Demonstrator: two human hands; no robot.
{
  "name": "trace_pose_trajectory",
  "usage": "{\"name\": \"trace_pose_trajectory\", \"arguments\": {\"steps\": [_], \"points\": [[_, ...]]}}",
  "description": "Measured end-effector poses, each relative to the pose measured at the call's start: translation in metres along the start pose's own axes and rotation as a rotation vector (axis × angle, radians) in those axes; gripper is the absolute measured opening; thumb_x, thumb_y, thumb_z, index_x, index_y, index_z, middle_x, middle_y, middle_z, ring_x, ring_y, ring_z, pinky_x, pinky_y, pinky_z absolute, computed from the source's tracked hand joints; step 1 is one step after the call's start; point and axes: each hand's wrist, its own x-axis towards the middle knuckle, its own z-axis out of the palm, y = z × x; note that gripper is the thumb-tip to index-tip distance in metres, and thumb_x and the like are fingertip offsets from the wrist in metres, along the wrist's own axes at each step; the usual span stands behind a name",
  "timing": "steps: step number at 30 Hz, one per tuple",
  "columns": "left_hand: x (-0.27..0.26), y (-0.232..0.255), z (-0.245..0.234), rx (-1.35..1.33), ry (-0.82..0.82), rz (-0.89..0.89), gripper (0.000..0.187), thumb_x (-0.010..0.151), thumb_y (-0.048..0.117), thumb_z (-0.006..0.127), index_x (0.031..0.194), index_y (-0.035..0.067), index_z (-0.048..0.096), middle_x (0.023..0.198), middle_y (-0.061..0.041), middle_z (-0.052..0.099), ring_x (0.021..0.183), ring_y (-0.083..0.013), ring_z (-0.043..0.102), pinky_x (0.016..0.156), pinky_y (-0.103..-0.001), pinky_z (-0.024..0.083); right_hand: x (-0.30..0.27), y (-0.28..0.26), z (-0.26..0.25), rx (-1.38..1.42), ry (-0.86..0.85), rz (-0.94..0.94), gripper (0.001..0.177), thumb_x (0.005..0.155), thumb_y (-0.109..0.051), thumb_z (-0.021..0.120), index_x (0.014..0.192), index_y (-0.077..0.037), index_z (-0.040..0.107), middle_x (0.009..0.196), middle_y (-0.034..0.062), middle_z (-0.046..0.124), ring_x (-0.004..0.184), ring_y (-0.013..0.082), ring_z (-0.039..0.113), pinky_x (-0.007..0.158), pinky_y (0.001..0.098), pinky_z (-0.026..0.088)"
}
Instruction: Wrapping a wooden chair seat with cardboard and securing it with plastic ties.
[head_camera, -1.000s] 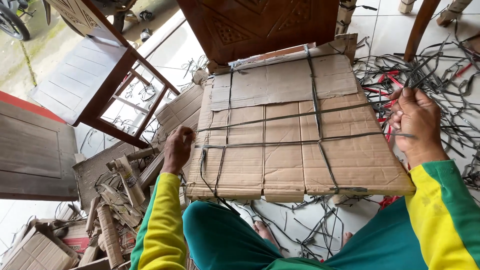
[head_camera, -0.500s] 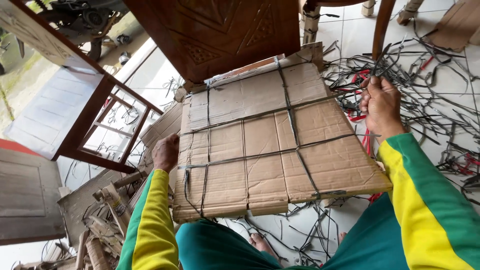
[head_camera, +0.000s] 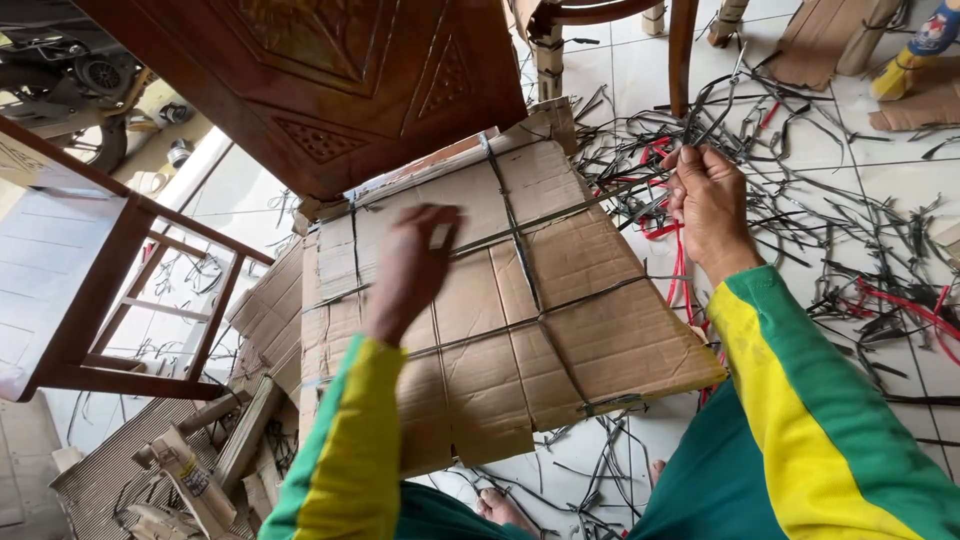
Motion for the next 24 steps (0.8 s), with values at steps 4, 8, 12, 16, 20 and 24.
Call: {"name": "trace_pose_trajectory", "arguments": {"steps": [4,8,12,16,20,24], "points": [[0.04,0.044,0.098,-0.15,-0.091,0.234,0.034,0.097,0.021,0.066,0.128,0.006,0.067,0.12,-0.02,0.071,0.112,-0.0422,0.067,0.094,-0.053,0.055,-0.007,-0.007,0.002,-0.019,0.019,-0.049,0.027,0.116,-0.028,0.048,0.103,-0.009,0.063,0.064,-0.0065,0.039,0.056,-0.0016,0.042,0.044,0.0119,0.035],[0.062,0.07,0.145,-0.24,-0.08,0.247,0.016,0.098,0.02,0.066,0.104,0.009,0.075,0.095,-0.013,0.075,0.096,-0.038,0.073,0.087,-0.048,0.058,-0.007,-0.009,0.001,-0.038,0.033,-0.071,0.027,0.113,-0.025,0.05,0.102,-0.007,0.067,0.062,-0.0067,0.039,0.053,-0.001,0.041,0.043,0.0122,0.034],[0.073,0.062,0.166,-0.423,-0.052,-0.153,0.021,0.101,0.035,0.061,0.101,0.017,0.073,0.09,-0.011,0.074,0.095,-0.0387,0.071,0.08,-0.055,0.054,-0.007,-0.015,-0.002,-0.157,0.011,-0.128,0.025,0.112,-0.023,0.053,0.102,-0.007,0.069,0.058,-0.0025,0.039,0.048,0.0021,0.037,0.042,0.0145,0.029],[0.075,0.065,0.161,-0.426,-0.03,-0.228,0.026,0.102,0.037,0.057,0.101,0.017,0.075,0.086,-0.01,0.075,0.091,-0.0385,0.074,0.08,-0.051,0.056,-0.006,-0.023,-0.015,-0.198,0.042,-0.126,0.024,0.113,-0.02,0.051,0.109,-0.006,0.071,0.058,-0.0012,0.043,0.05,0.0033,0.04,0.043,0.0154,0.032],[0.069,0.076,0.157,-0.3,-0.045,-0.183,0.024,0.1,0.038,0.059,0.103,0.02,0.074,0.089,-0.01,0.075,0.094,-0.0387,0.072,0.079,-0.053,0.057,0.006,-0.01,-0.034,-0.163,0.111,-0.176,0.025,0.115,-0.019,0.047,0.107,-0.007,0.068,0.059,-0.0014,0.041,0.052,0.0039,0.041,0.045,0.0157,0.032],[0.069,0.075,0.156,-0.25,-0.047,-0.134,0.023,0.1,0.036,0.059,0.106,0.02,0.074,0.093,-0.009,0.075,0.095,-0.0386,0.072,0.08,-0.053,0.058,0.004,-0.026,-0.04,-0.05,0.19,-0.281,0.026,0.117,-0.019,0.044,0.107,-0.006,0.065,0.062,0.0017,0.045,0.057,0.0059,0.048,0.048,0.0172,0.041]]}}
